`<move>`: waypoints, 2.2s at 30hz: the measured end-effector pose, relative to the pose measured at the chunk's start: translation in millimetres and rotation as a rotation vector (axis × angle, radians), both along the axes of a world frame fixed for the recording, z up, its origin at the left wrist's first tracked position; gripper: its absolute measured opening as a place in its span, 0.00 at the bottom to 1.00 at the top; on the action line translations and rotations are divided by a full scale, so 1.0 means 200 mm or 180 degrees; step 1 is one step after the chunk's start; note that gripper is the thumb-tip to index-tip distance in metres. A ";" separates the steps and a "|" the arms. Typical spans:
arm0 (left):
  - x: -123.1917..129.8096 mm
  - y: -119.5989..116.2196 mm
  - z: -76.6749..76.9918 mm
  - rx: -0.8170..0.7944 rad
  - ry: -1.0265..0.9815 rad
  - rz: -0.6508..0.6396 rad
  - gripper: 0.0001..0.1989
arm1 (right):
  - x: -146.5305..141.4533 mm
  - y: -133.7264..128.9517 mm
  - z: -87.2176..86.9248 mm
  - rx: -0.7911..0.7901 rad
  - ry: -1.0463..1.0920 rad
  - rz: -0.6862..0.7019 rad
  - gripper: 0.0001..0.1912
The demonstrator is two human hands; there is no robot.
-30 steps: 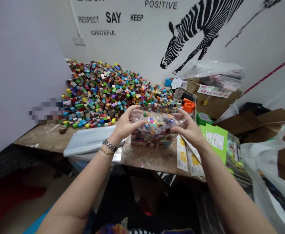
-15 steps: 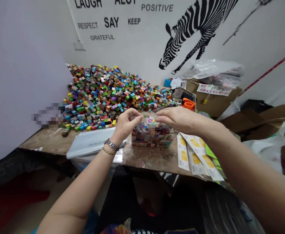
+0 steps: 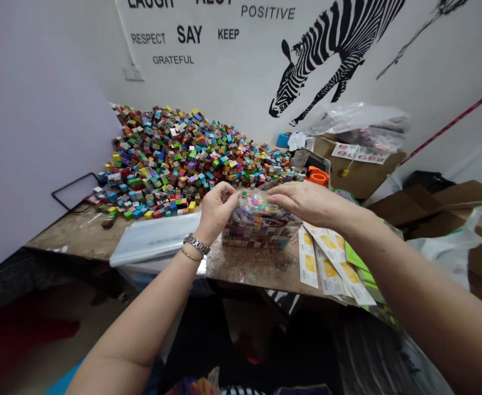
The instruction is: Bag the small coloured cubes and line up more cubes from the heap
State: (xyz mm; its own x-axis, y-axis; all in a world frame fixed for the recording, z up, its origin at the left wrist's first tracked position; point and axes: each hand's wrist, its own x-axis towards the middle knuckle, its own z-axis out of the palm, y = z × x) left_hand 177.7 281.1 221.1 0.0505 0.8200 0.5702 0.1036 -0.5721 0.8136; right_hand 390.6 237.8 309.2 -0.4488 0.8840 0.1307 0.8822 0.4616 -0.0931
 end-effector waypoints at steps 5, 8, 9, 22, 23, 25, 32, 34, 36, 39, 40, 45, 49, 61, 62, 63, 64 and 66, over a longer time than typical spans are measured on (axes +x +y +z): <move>-0.06 0.03 0.02 -0.0010 0.0283 -0.0334 0.08 | 0.01 0.00 -0.05 0.0010 0.0020 0.0327 0.28; -0.10 0.04 0.08 -0.0046 0.0510 -0.0692 0.09 | 0.01 0.01 -0.04 -0.0152 -0.0028 0.0259 0.30; -0.11 0.05 0.10 -0.0045 0.0603 -0.0765 0.09 | 0.01 0.02 -0.04 -0.0192 -0.0011 0.0256 0.29; -0.12 0.04 0.25 0.0101 0.1798 -0.0581 0.10 | -0.08 0.04 0.00 -0.0141 -0.0289 -0.0397 0.13; -0.12 0.04 0.27 0.0173 0.1994 -0.0570 0.10 | -0.08 0.04 -0.02 -0.0084 -0.0242 -0.0386 0.14; -0.11 0.06 0.29 0.0419 0.2409 -0.0482 0.07 | -0.07 0.04 -0.04 0.0043 -0.0172 -0.0340 0.19; -0.07 0.06 0.29 0.0998 0.2734 -0.0131 0.08 | -0.08 0.03 -0.04 0.0049 -0.0516 -0.0405 0.18; -0.07 0.05 0.28 0.0982 0.2597 -0.0166 0.08 | -0.10 0.03 -0.03 -0.0018 -0.0641 -0.0488 0.18; -0.07 0.05 0.27 0.0883 0.2559 -0.0203 0.08 | -0.12 0.04 -0.02 -0.0061 -0.0742 -0.0534 0.17; -0.07 0.04 0.29 0.0617 0.2777 -0.0239 0.06 | -0.14 0.05 -0.01 -0.0036 -0.0805 -0.0524 0.17; -0.07 0.04 0.29 0.0554 0.2889 -0.0283 0.04 | -0.14 0.05 -0.02 -0.0027 -0.0808 -0.0509 0.17; -0.01 0.04 0.32 0.0778 0.3472 -0.0121 0.09 | -0.13 0.04 -0.04 0.0002 -0.0678 -0.0540 0.16; 0.03 0.04 0.31 0.1076 0.3641 -0.0032 0.06 | -0.11 0.02 -0.04 0.0123 -0.0385 -0.0633 0.13; 0.02 0.03 0.36 0.0732 0.3743 -0.0338 0.09 | -0.05 0.05 0.04 -0.0276 0.0023 -0.0486 0.11; 0.02 0.03 0.36 0.0734 0.3767 -0.0381 0.10 | -0.06 0.05 0.06 -0.0359 0.0138 -0.0471 0.10; 0.01 0.03 0.37 0.0748 0.3787 -0.0423 0.10 | -0.06 0.04 0.07 -0.0430 0.0268 -0.0462 0.10; 0.01 0.03 0.37 0.0763 0.3801 -0.0463 0.11 | -0.07 0.04 0.07 -0.0481 0.0389 -0.0450 0.10; 0.01 0.03 0.38 0.0772 0.3797 -0.0535 0.10 | -0.07 0.03 0.08 -0.0507 0.0596 -0.0430 0.09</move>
State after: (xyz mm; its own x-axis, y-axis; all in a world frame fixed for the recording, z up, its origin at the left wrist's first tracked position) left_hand 179.1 287.1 296.6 0.7396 0.6321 0.2313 0.6203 -0.7734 0.1304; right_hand 376.1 244.5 324.2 -0.3066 0.9503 0.0547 0.8954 0.3074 -0.3222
